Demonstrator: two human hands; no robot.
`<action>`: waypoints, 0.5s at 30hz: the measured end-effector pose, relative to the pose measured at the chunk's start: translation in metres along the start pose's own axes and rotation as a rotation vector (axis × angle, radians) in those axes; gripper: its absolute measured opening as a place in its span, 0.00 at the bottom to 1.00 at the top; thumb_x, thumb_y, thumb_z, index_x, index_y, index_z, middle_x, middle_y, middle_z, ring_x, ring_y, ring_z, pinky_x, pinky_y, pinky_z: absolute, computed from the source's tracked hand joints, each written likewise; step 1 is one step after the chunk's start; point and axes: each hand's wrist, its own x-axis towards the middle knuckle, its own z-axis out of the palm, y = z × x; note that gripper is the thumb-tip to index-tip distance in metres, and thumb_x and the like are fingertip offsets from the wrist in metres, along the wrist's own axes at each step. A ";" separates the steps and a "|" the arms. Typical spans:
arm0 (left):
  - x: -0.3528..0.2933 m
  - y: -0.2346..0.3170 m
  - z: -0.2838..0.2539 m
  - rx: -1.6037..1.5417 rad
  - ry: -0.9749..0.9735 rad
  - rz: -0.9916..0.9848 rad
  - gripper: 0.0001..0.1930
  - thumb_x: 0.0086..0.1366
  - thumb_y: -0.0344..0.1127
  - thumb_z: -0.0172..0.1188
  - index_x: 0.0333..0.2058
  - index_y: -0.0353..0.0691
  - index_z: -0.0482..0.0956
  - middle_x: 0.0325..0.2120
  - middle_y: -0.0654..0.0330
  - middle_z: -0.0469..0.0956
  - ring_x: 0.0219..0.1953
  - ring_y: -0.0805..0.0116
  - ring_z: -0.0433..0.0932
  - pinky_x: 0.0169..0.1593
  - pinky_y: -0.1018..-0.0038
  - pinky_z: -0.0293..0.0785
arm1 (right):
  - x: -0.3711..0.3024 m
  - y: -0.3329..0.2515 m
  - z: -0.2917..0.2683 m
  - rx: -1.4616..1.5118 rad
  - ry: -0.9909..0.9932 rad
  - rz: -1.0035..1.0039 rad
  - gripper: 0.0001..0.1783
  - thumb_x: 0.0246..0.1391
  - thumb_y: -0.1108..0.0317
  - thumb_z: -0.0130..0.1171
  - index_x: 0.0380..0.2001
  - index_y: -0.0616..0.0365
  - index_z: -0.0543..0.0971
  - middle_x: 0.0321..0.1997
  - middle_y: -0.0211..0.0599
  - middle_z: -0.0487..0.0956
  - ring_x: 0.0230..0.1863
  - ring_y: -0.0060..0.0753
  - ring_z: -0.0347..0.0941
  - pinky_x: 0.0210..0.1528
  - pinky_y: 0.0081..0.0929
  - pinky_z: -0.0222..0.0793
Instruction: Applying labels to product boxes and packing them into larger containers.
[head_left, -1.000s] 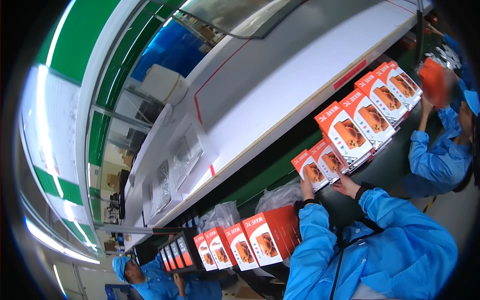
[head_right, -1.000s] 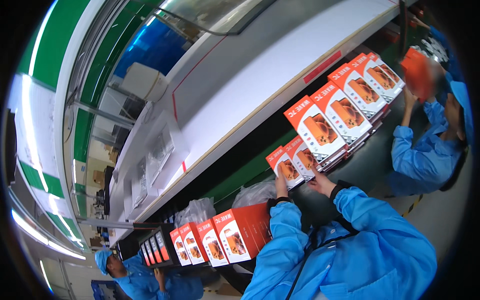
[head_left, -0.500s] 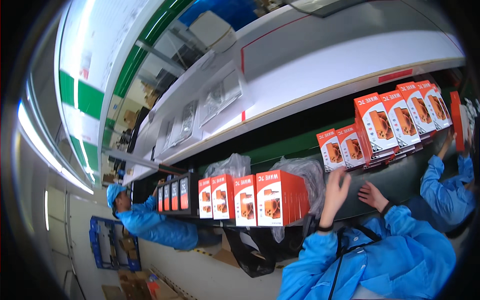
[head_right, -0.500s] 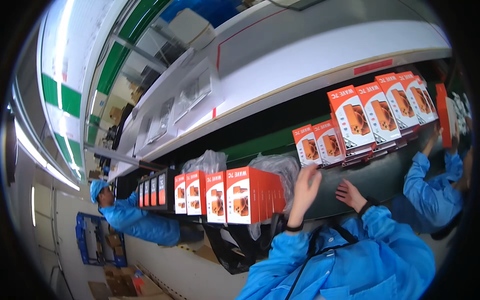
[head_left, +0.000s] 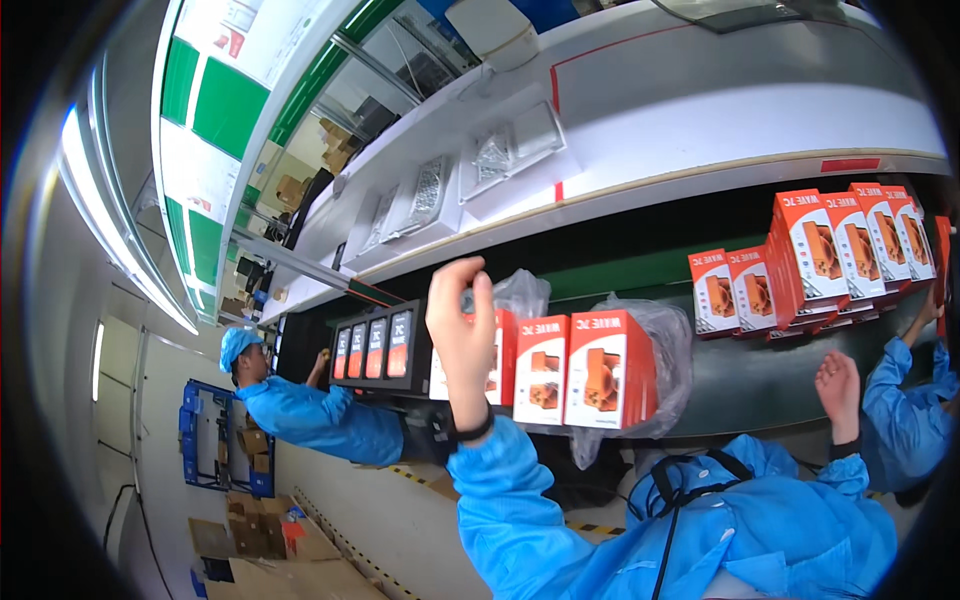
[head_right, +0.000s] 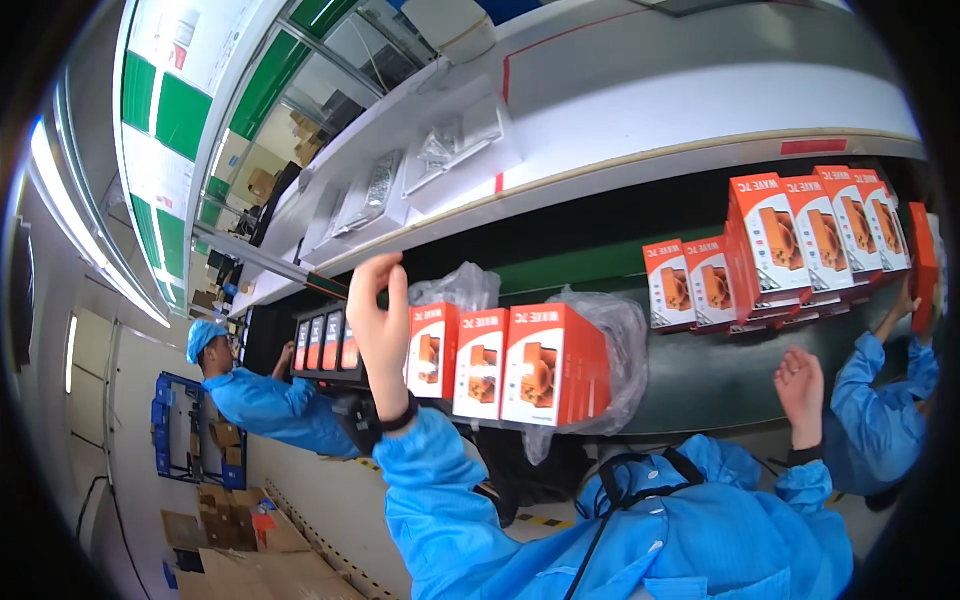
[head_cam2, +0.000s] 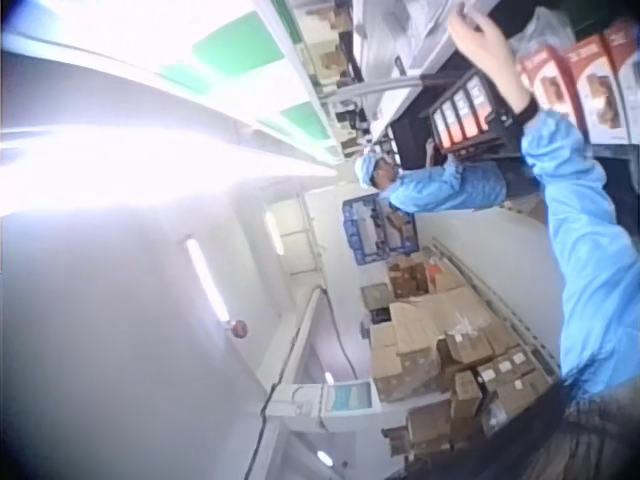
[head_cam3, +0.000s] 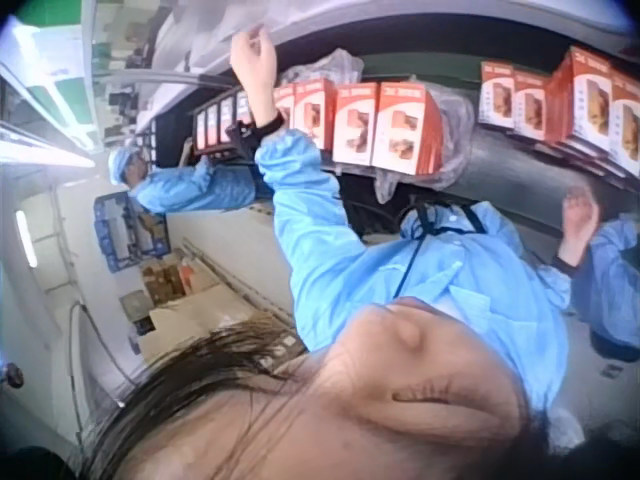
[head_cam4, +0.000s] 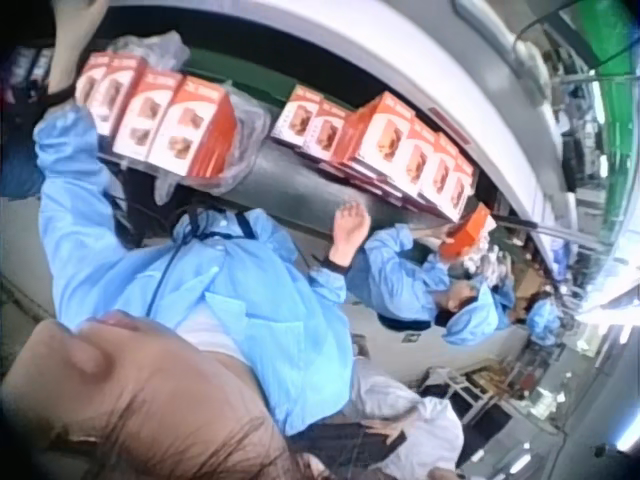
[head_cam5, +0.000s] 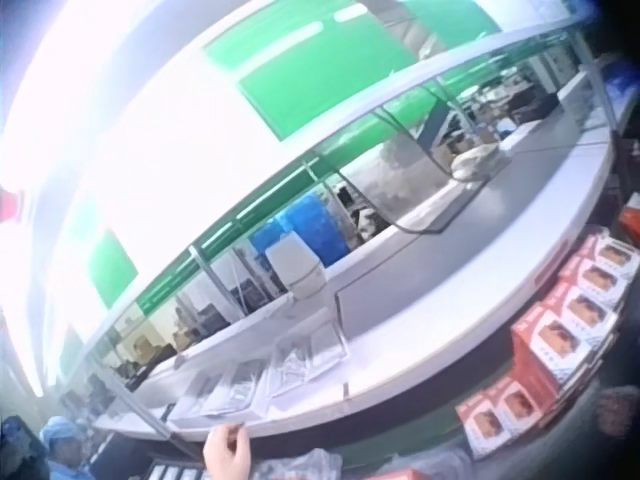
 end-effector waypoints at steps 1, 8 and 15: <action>0.014 -0.031 0.000 0.013 0.018 -0.011 0.08 0.61 0.27 0.55 0.38 0.32 0.76 0.34 0.52 0.77 0.37 0.59 0.77 0.43 0.70 0.72 | -0.005 -0.003 0.001 -0.007 -0.008 -0.058 0.14 0.58 0.60 0.52 0.42 0.56 0.74 0.38 0.28 0.75 0.38 0.25 0.70 0.44 0.24 0.66; 0.076 -0.251 0.001 0.192 0.053 -0.022 0.09 0.60 0.28 0.55 0.39 0.34 0.76 0.37 0.50 0.77 0.40 0.52 0.75 0.46 0.64 0.70 | -0.052 0.033 0.015 0.129 -0.045 -0.338 0.14 0.61 0.64 0.50 0.48 0.58 0.73 0.40 0.29 0.75 0.39 0.24 0.70 0.46 0.23 0.67; 0.095 -0.332 0.003 0.372 -0.045 0.145 0.09 0.56 0.27 0.57 0.38 0.36 0.77 0.35 0.52 0.77 0.40 0.50 0.73 0.45 0.61 0.68 | -0.076 0.114 0.076 0.155 -0.083 -0.431 0.14 0.61 0.66 0.50 0.48 0.59 0.72 0.40 0.31 0.75 0.37 0.23 0.70 0.45 0.21 0.67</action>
